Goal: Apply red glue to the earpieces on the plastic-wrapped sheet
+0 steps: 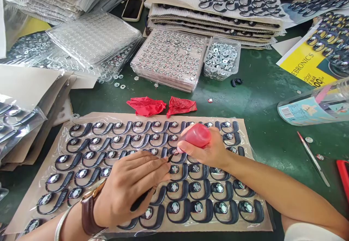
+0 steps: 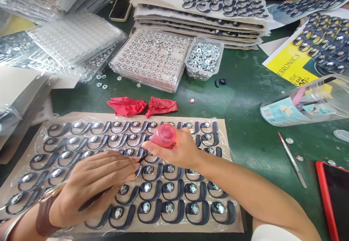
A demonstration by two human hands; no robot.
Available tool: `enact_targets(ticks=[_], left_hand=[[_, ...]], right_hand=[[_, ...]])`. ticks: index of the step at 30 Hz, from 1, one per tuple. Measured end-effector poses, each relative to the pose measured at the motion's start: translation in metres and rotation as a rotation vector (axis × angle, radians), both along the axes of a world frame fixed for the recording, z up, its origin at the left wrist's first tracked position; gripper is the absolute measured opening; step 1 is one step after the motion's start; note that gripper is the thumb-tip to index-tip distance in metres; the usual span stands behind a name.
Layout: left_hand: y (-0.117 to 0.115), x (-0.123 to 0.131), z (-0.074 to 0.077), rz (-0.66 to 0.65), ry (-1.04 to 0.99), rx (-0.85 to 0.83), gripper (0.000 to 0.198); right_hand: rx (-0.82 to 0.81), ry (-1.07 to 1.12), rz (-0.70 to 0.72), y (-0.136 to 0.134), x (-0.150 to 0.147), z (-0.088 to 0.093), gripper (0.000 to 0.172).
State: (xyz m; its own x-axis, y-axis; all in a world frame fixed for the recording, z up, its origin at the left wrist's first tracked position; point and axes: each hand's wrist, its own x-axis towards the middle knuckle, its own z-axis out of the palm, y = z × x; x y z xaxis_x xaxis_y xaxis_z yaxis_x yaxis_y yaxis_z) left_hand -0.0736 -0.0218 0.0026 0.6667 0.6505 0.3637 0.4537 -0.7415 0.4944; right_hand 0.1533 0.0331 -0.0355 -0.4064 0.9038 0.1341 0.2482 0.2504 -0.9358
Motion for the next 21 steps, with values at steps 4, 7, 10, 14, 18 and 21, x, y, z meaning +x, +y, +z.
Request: enact_targets(ticks=[4,7,10,14,18,21], left_hand=[[0.006,0.002,0.001,0.102,-0.104,-0.096,0.022],[0.007,0.002,-0.001,0.131,-0.146,-0.121,0.022],[0.005,0.0,-0.002,0.089,-0.123,-0.084,0.024],[0.002,0.0,-0.002,0.034,-0.062,-0.02,0.027],[0.002,0.003,0.0,0.032,-0.029,0.051,0.026],[-0.001,0.005,0.002,0.026,-0.002,0.1,0.024]], right_hand=[[0.124,0.01,0.019,0.0,-0.001,-0.002,0.021],[0.119,0.063,0.043,0.001,0.002,0.008,0.025],[-0.118,0.084,0.115,0.008,0.014,0.029,0.021],[-0.353,0.049,0.263,0.025,0.045,0.059,0.019],[-0.338,-0.03,0.392,0.034,0.07,0.072,0.028],[-0.264,-0.032,0.262,0.023,0.067,0.067,0.025]])
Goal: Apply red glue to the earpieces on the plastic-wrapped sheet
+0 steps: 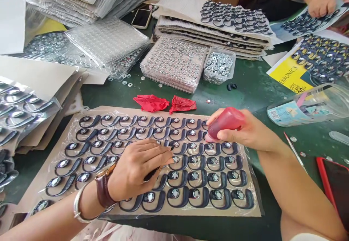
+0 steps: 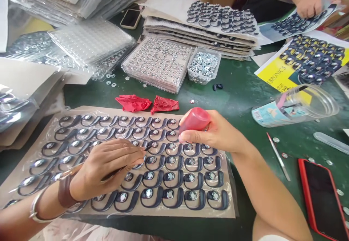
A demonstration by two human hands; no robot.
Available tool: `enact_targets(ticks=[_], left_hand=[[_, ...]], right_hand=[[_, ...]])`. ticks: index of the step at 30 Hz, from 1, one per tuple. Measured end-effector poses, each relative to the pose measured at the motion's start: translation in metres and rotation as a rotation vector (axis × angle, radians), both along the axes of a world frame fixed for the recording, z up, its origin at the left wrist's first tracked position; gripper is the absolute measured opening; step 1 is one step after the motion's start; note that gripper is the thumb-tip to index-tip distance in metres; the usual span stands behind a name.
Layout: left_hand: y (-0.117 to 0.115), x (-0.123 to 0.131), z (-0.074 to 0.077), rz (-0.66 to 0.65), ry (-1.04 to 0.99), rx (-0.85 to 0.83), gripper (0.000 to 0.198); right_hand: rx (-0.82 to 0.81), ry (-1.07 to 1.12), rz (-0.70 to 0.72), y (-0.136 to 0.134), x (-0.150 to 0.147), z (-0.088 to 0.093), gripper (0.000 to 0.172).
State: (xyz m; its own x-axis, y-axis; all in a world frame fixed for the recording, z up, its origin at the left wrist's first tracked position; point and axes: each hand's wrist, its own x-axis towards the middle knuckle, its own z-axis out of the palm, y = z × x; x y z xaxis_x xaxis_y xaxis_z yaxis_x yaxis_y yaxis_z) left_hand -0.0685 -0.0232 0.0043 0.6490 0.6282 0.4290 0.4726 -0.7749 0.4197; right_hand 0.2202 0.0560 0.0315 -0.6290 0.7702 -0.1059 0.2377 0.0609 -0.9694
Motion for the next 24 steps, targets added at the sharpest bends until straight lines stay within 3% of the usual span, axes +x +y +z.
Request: enact_targets(ticks=[3,5,9,13,16,24], left_hand=[[-0.016,0.0,-0.003,-0.038,0.057,0.12,0.025],[-0.032,-0.001,-0.007,-0.051,0.095,0.202,0.027],[-0.055,-0.002,-0.014,-0.083,0.161,0.242,0.028],[-0.058,0.0,-0.016,-0.077,0.196,0.233,0.028],[-0.058,0.001,-0.017,-0.079,0.187,0.253,0.03],[-0.06,-0.001,-0.02,-0.071,0.16,0.225,0.032]], right_hand=[[0.017,0.091,-0.206,-0.024,-0.022,-0.013,0.017],[0.011,0.163,-0.269,-0.04,-0.039,-0.024,0.013],[0.091,0.222,-0.299,-0.057,-0.059,-0.047,0.016],[0.099,0.184,-0.253,-0.06,-0.062,-0.063,0.02],[0.108,0.145,-0.223,-0.061,-0.062,-0.066,0.021],[0.349,0.135,-0.236,-0.06,-0.068,-0.059,0.018]])
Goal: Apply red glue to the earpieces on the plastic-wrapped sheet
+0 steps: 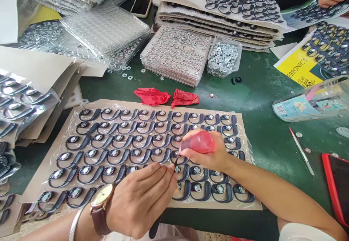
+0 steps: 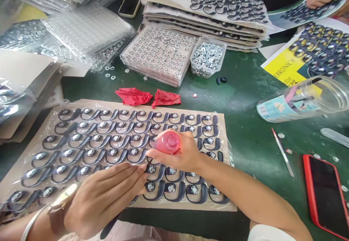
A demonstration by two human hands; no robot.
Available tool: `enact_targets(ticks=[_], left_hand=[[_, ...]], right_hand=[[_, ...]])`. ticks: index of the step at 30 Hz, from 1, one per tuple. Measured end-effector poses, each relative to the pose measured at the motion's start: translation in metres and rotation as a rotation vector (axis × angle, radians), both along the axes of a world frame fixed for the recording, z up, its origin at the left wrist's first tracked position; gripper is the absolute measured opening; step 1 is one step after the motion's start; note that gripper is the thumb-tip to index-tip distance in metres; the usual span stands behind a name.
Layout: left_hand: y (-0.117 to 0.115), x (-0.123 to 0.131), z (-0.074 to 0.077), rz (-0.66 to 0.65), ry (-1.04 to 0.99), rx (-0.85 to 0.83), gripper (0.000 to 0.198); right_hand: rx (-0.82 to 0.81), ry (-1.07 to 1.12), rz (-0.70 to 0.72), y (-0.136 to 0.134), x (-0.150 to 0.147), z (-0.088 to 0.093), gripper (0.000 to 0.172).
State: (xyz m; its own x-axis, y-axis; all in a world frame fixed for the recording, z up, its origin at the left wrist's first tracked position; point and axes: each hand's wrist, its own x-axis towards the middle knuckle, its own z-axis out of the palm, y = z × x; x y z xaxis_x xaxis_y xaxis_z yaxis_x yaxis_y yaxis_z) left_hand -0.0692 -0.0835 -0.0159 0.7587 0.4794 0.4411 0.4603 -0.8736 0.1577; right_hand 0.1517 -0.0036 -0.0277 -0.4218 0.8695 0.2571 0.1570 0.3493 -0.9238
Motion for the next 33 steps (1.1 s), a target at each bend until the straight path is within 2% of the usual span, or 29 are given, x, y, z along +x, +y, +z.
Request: enact_targets(ticks=[8,14,18,25,30,33], left_hand=[[-0.0008,-0.0003,-0.0011,0.003,-0.024,-0.031,0.033],[-0.0015,-0.0015,-0.0017,0.012,-0.014,-0.053,0.033],[-0.0021,-0.0013,-0.0004,0.015,-0.029,-0.061,0.033],[-0.0027,-0.0014,-0.0012,0.028,-0.032,-0.065,0.032],[-0.0009,-0.0016,-0.0001,0.031,-0.021,-0.066,0.032],[0.0005,-0.0004,0.0009,0.036,-0.035,-0.08,0.031]], right_hand=[[-0.017,-0.036,-0.054,0.0001,0.0005,-0.0025,0.018],[-0.02,0.021,-0.095,-0.0003,0.0009,-0.0011,0.021],[-0.021,-0.045,-0.114,0.0011,0.0017,-0.0005,0.021],[-0.072,-0.049,-0.1,0.0015,0.0028,-0.0054,0.022],[-0.15,-0.007,-0.028,0.0013,0.0036,-0.0083,0.02],[-0.131,-0.045,-0.047,0.0023,0.0042,-0.0061,0.019]])
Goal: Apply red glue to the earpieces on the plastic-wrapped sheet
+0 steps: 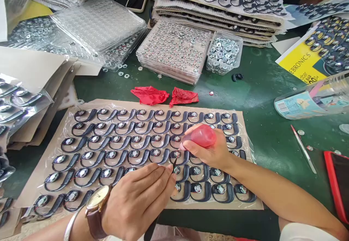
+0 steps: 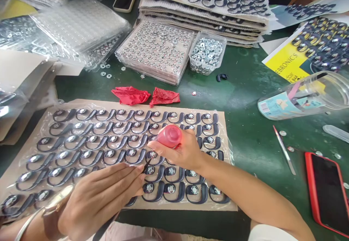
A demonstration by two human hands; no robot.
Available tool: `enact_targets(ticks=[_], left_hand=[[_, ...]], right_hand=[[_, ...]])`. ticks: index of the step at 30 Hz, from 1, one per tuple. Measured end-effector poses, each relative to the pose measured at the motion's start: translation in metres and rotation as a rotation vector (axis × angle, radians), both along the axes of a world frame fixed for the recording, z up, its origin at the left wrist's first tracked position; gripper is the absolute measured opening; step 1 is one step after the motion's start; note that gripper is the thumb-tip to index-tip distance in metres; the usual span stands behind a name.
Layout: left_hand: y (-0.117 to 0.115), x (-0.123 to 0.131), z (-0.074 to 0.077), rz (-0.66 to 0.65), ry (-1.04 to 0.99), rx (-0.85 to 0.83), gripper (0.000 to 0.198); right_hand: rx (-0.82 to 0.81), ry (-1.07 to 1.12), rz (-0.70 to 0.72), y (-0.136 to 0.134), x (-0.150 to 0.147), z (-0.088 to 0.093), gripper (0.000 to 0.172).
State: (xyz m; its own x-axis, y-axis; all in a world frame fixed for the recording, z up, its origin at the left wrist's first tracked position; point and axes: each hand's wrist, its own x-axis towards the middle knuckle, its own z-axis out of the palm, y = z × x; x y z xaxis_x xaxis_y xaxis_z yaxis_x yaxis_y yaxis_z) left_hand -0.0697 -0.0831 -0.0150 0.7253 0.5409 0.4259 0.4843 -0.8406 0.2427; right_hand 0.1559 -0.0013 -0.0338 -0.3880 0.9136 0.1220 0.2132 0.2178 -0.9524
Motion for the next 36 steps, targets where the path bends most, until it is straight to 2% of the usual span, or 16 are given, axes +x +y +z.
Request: enact_targets(ticks=[7,10,18,21,24,28,30,33,36], left_hand=[[0.009,0.003,0.009,0.029,-0.083,-0.097,0.027],[0.013,0.003,0.013,0.012,-0.079,-0.138,0.026],[0.015,-0.001,0.012,0.019,-0.127,-0.189,0.027],[0.02,-0.001,0.016,0.023,-0.151,-0.252,0.026],[0.026,0.001,0.018,0.069,-0.23,-0.318,0.026],[0.028,0.003,0.016,0.151,-0.323,-0.379,0.024],[0.028,0.003,0.014,0.146,-0.324,-0.376,0.025],[0.027,0.004,0.013,0.13,-0.304,-0.336,0.024],[0.026,0.005,0.014,0.123,-0.286,-0.301,0.021]], right_hand=[[0.149,-0.114,-0.044,0.002,0.002,0.01,0.028],[0.121,-0.079,-0.051,0.001,0.002,0.01,0.024],[0.122,-0.079,-0.051,0.0,0.002,0.011,0.022],[0.079,-0.063,-0.011,-0.001,0.002,0.009,0.02],[0.074,-0.027,0.051,-0.002,0.001,0.005,0.019],[0.205,0.03,0.072,-0.003,0.002,0.005,0.021],[0.132,0.035,0.103,0.0,0.007,0.013,0.023],[-0.116,-0.01,0.186,0.008,0.026,0.036,0.018],[-0.212,-0.09,0.276,0.02,0.048,0.058,0.017]])
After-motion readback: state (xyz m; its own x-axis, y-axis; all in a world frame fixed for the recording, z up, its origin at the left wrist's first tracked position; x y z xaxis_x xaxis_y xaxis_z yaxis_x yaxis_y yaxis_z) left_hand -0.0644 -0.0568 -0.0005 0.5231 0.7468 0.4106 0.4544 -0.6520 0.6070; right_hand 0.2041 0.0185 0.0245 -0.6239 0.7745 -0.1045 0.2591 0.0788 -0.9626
